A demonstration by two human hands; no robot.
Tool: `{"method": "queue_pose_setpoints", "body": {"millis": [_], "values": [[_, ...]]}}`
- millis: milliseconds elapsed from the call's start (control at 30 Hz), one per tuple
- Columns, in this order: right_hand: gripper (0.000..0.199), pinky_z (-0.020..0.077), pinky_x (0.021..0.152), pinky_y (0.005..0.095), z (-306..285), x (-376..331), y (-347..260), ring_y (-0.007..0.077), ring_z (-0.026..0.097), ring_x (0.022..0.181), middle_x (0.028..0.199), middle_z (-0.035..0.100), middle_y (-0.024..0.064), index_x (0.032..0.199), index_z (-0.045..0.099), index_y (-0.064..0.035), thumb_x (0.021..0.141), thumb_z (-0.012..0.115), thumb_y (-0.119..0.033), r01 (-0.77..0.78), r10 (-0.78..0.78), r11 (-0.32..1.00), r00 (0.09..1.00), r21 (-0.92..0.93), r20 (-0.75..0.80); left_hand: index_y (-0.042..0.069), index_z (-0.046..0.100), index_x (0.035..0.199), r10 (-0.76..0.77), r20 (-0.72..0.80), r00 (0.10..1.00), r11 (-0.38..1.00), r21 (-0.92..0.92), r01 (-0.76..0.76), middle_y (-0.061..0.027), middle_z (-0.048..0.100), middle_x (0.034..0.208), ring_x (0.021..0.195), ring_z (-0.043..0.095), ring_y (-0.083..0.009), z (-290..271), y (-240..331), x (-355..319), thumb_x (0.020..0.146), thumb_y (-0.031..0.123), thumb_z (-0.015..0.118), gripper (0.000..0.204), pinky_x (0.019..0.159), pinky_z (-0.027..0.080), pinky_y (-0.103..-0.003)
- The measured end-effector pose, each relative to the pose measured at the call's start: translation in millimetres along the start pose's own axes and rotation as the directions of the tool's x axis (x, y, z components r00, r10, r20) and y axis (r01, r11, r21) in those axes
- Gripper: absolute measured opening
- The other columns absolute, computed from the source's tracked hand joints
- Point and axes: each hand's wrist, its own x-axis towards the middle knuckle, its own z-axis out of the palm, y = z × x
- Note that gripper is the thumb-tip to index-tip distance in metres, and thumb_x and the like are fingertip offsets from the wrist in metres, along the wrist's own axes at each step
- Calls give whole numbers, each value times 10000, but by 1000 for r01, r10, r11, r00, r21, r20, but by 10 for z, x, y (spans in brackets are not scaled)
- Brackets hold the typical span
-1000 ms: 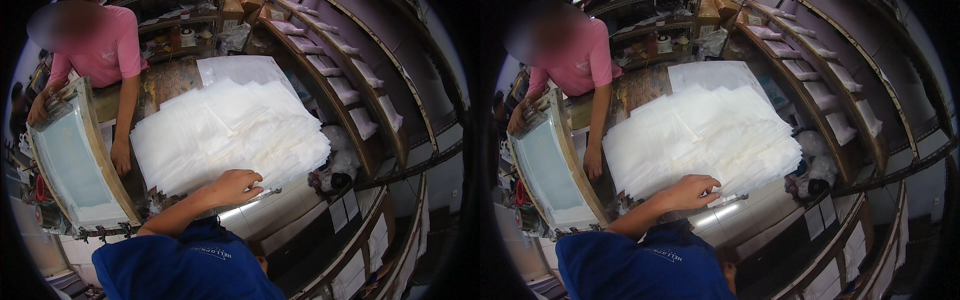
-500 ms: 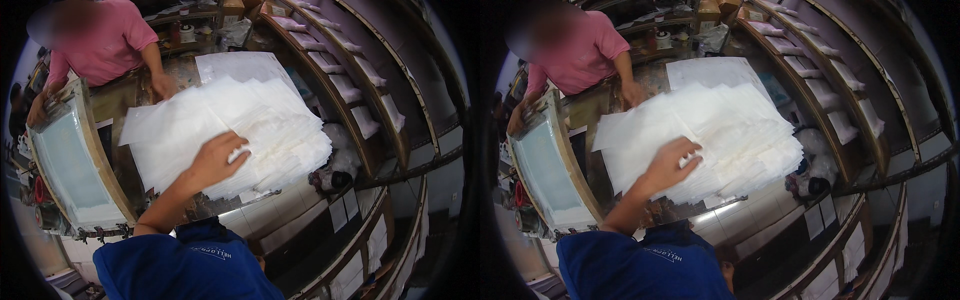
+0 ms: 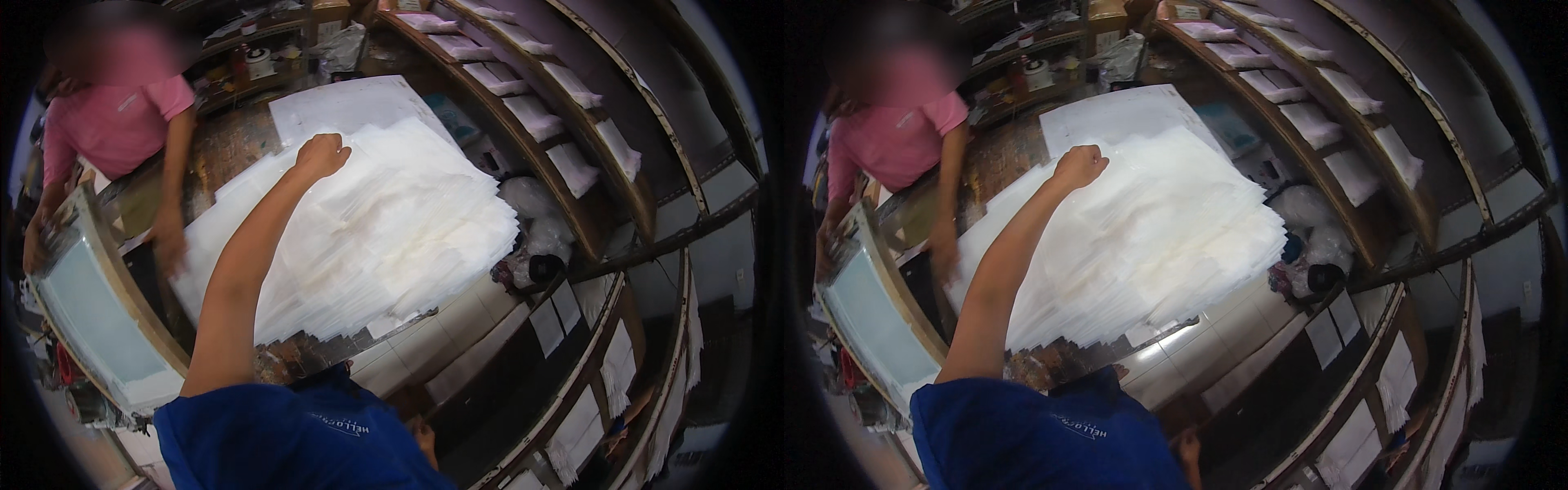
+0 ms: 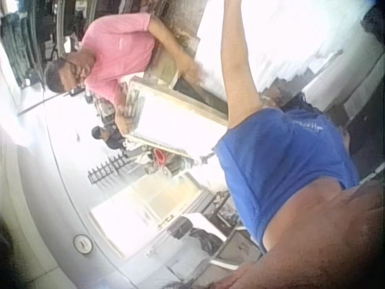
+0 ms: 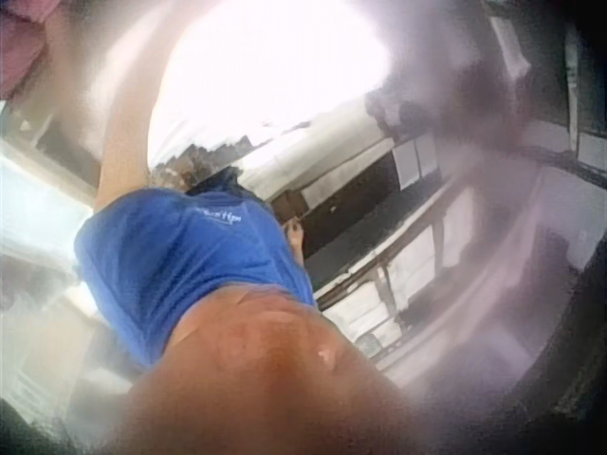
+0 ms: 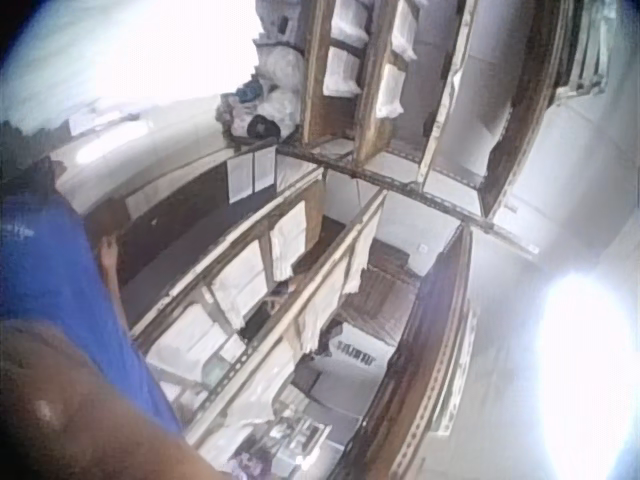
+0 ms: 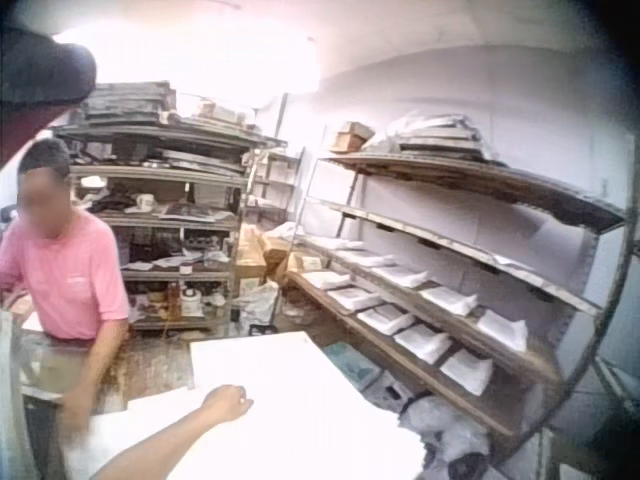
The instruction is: The person repeatedly picks up white sheets of paper from a table and places them onto a metal shelving unit. The person stacks the papers in rows on the shelves while other workers are visible in the background.
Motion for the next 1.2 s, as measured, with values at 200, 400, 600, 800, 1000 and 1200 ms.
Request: {"method": "queue_pose_setpoints", "body": {"millis": [200, 400, 600, 800, 1000, 1200], "values": [[329, 511, 671, 324, 97, -85, 492, 202, 634, 747, 835, 661, 127, 986, 631, 50, 889, 602, -263, -53, 53, 998, 998, -14, -18, 23, 599, 1110, -72, 118, 990, 993, 99, 60, -218, 637, 1070, 1021, 607, -363, 623, 14, 616, 836, 370, 573, 443, 879, 488, -456], [286, 518, 641, 337, 347, -354, 931, 188, 624, 705, 848, 651, 119, 1030, 612, 34, 901, 568, -218, -119, 155, 894, 987, 431, -50, -64, 320, 1381, -21, 46, 999, 1000, 9, 20, -280, 407, 1382, 1288, 403, -388, 1673, -574, 1301, 749, 304, 687, 818, 1092, 320, -411], [305, 510, 734, 384, 226, -486, 33, 255, 646, 810, 926, 660, 158, 1050, 616, -44, 903, 528, -296, -212, 228, 973, 950, 93, -212, -72, 489, 1139, 207, 67, 976, 968, 129, -214, -239, 545, 1136, 1064, 509, -369, 1960, -1252, 1997, 683, 247, 716, 601, 966, 391, -403], [183, 472, 772, 434, 88, -540, -337, 328, 615, 883, 937, 642, 161, 915, 582, -46, 842, 503, -194, -58, 101, 987, 947, 148, -304, -44, 579, 843, -10, 370, 929, 846, 499, -189, -161, 605, 860, 798, 554, -304, 1722, -535, 2052, 630, 237, 684, 368, 778, 471, -380], [150, 463, 770, 430, 247, -825, -213, 334, 606, 879, 897, 631, 171, 889, 577, -47, 808, 507, -153, -48, 128, 972, 928, 229, -350, -9, 642, 652, 19, 440, 898, 760, 577, -299, -115, 655, 718, 675, 593, -242, 1703, -472, 1931, 594, 240, 670, 258, 656, 518, -352], [173, 462, 775, 447, 102, -958, -218, 347, 611, 882, 894, 630, 178, 906, 574, -40, 831, 520, -187, 52, 75, 960, 898, 275, -433, 35, 658, 762, 595, 388, 704, 174, 793, -584, -112, 662, 835, 829, 612, -223, 1552, -410, 1963, 744, 243, 627, 212, 712, 495, -381]]}}
